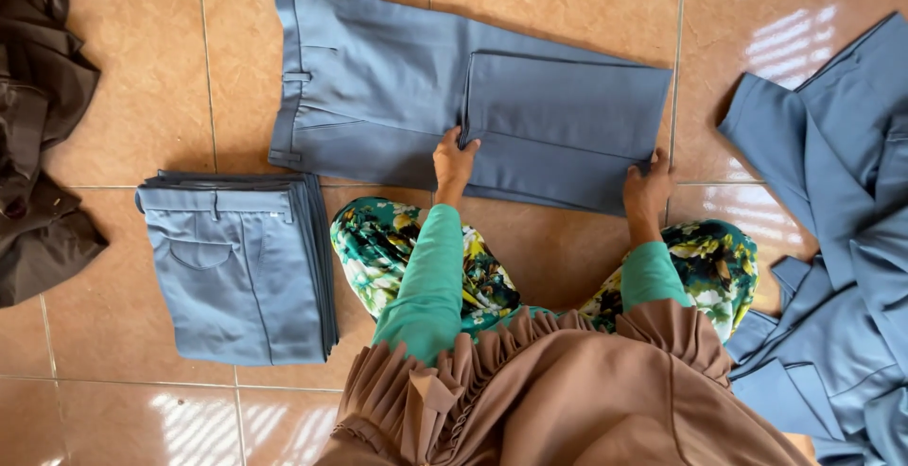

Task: The person sits on a tiled floor and folds multiple pairs of grey trousers by hand. They smooth each pair, fold the legs together, fold the garment in half, and then fold it into a compact rectangle before stacking it with others.

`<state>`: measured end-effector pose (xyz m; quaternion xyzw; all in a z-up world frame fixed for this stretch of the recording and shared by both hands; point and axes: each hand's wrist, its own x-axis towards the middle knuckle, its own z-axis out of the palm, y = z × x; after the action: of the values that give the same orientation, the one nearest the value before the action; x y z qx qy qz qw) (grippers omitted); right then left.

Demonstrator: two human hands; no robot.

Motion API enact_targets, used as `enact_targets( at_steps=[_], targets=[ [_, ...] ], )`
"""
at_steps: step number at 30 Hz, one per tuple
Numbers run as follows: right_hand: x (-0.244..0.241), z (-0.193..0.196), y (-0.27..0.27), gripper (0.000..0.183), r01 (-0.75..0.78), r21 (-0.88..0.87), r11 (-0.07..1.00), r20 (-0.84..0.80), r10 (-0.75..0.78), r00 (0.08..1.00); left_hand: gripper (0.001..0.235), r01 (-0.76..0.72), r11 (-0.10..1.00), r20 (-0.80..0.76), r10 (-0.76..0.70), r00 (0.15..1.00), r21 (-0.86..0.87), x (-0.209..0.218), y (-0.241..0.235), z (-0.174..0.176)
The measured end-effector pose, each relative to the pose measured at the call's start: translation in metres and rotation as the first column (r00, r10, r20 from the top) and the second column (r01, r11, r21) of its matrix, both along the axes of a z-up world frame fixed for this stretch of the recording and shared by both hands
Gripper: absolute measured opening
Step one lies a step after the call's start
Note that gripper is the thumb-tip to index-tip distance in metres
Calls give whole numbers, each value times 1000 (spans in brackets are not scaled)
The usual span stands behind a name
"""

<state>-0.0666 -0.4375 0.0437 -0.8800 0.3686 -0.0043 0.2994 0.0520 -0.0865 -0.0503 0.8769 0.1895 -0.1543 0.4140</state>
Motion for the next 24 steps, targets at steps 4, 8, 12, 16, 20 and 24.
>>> enact_targets(
  at_steps=[4, 8, 12, 16, 20, 24],
  targets=[
    [2, -49, -36, 61, 18, 188, 982, 85, -35, 996, 53, -28, 995, 33, 25, 999, 97, -19, -6, 38],
    [12, -57, -66, 62, -3, 235, 972, 156, -35, 987, 50, 17, 992, -34, -13, 999, 129, -41, -25, 89],
    [9, -83, -89, 68, 20, 185, 982, 152, -48, 987, 55, 64, 983, 27, -70, 997, 171, -58, -37, 67],
    [15, -26, -28, 63, -54, -254, 966, 196, 106, 975, 89, 103, 807, 302, -332, 893, 582, -57, -54, 105],
    [44, -15, 62, 45, -266, -586, 766, 336, 528, 780, 63, 333, 755, 391, -600, 698, 565, -49, -103, 96],
    [48, -32, 95, 44, -417, -484, 770, 201, 561, 803, 52, 409, 648, 378, -732, 566, 643, -44, -117, 62]
  ],
)
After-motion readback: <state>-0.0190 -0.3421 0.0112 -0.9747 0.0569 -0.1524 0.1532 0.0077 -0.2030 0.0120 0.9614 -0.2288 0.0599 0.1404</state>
